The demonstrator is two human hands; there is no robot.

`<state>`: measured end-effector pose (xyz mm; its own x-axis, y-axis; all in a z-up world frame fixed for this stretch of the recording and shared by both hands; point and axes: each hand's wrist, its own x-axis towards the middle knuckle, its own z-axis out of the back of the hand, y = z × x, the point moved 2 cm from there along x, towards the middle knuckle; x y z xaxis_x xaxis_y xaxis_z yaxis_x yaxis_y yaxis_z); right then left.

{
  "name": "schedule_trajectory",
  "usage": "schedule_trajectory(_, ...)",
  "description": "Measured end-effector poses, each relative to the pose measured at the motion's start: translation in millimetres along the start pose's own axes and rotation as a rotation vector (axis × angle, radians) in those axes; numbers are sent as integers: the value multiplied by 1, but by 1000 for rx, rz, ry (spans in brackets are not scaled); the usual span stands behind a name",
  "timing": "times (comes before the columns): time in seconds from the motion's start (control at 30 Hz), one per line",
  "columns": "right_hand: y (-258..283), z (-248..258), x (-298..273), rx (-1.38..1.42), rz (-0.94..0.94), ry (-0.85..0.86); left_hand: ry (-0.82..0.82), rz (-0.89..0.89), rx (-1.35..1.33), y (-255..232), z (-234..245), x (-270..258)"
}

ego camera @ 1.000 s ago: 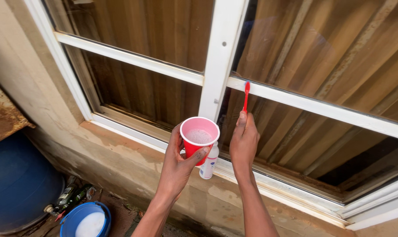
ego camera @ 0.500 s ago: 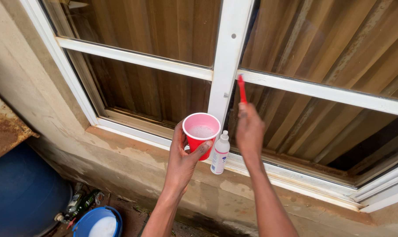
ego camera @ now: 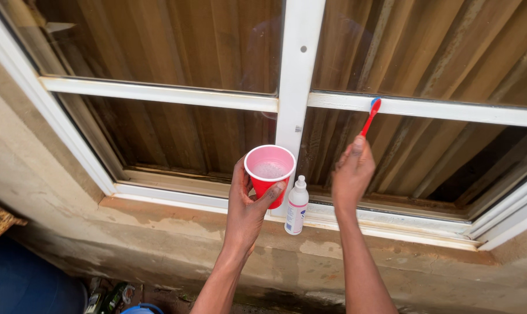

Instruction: The person cleans the exterior white frame of a window by spraying it with liquid and scrubbing the grooves and surfaces with a toothbrush.

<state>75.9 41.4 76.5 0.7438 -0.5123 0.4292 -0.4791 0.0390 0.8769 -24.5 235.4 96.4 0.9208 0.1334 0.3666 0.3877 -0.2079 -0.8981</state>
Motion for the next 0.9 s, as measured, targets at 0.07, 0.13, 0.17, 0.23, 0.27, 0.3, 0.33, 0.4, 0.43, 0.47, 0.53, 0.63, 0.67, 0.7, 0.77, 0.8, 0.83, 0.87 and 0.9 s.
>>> schedule_trajectory(0.07,-1,-10,-8,-170,171,136,22,13,-2,-1,3,2)
schedule_trajectory(0.13,-1,-7,-7,-223,239,176,46,32,-4,-3,4,4)
schedule_trajectory(0.17,1,5,-1,-188,226,147,59,43,-4,-4,5,4)
schedule_trajectory(0.23,6,28,14,-79,153,35,76,47,5,-6,4,7)
schedule_trajectory(0.27,7,42,20,-6,83,-53,86,48,19,-6,3,7)
schedule_trajectory(0.3,7,50,23,68,13,-140,95,48,33,-7,2,7)
schedule_trajectory(0.33,5,49,22,54,8,-112,117,40,8,-7,0,7)
schedule_trajectory(0.4,-1,39,19,23,2,-58,161,21,-45,-11,-6,7)
schedule_trajectory(0.43,-3,27,14,-99,186,53,164,31,-57,-13,-10,8)
schedule_trajectory(0.47,-4,22,10,-225,366,168,168,41,-69,-14,-15,7)
schedule_trajectory(0.53,-8,37,19,-323,340,165,170,63,-70,-15,-26,5)
schedule_trajectory(0.63,-15,82,43,-189,150,21,178,70,-55,-14,-45,4)
schedule_trajectory(0.67,-18,98,48,-99,58,-49,188,61,-61,-13,-51,3)
schedule_trajectory(0.7,-21,108,53,-28,10,-101,198,52,-67,-11,-57,2)
schedule_trajectory(0.77,-22,128,61,106,-84,-205,198,83,-47,-6,-69,-1)
schedule_trajectory(0.8,-21,127,59,-36,80,-152,201,96,-38,-3,-77,-2)
schedule_trajectory(0.83,-23,117,53,-180,242,-94,199,99,-43,0,-86,-2)
schedule_trajectory(0.87,-22,115,49,-324,395,-28,193,106,-45,4,-93,-5)
schedule_trajectory(0.9,-20,125,53,-367,416,-12,186,113,-48,8,-102,-9)
